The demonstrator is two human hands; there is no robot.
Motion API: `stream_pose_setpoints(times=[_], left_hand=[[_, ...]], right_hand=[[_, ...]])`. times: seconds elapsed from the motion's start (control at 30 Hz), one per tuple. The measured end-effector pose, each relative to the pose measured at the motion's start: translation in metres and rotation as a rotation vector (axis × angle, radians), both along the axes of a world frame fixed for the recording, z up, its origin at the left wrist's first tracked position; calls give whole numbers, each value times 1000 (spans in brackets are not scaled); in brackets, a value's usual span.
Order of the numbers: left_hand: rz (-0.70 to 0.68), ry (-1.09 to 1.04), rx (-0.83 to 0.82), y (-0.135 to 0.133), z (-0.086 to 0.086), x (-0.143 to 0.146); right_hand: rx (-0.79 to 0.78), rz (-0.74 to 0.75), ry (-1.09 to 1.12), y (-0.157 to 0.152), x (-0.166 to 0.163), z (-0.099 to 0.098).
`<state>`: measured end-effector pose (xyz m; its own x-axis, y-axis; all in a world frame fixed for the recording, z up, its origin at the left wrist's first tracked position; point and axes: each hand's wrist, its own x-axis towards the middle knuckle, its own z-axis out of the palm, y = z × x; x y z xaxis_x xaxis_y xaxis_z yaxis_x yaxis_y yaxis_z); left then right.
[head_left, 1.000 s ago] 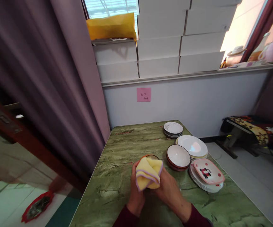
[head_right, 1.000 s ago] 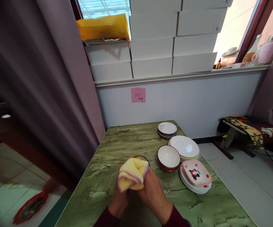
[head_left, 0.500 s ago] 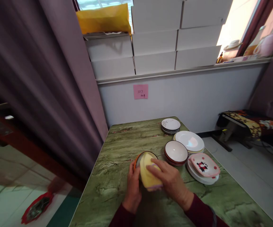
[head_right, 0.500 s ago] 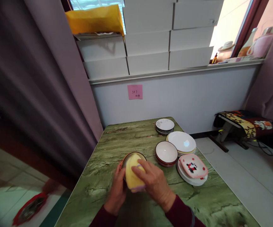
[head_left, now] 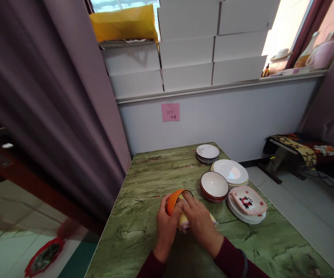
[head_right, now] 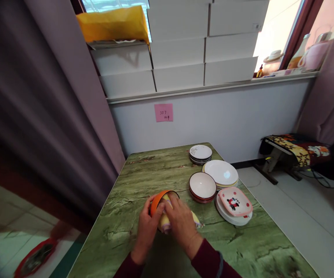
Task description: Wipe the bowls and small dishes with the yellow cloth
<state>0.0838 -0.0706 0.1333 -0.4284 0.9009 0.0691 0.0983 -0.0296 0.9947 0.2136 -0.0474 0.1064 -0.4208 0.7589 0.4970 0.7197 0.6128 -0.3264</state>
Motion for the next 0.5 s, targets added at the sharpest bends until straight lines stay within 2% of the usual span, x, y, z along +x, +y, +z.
stream_pose_setpoints(times=[0.1, 0.23, 0.3, 0.37, 0.43, 0.5], left_hand=[[-13, -29, 4, 1, 2, -2], [-8, -165, -4, 3, 2, -4], [-18, -218, -10, 4, 1, -4], [-26, -263, -13, 3, 2, -4], [-21, -310, -22, 2, 4, -5], [-16, -353, -38, 1, 8, -6]], right_hand=[[-283, 76, 210, 1, 3, 14], [-626, 282, 563, 3, 13, 34], [-797, 361, 766, 0, 19, 36], [-923, 358, 963, -4, 27, 31], [-928, 259, 1102, -7, 37, 24], [-760, 118, 1148, -7, 48, 21]])
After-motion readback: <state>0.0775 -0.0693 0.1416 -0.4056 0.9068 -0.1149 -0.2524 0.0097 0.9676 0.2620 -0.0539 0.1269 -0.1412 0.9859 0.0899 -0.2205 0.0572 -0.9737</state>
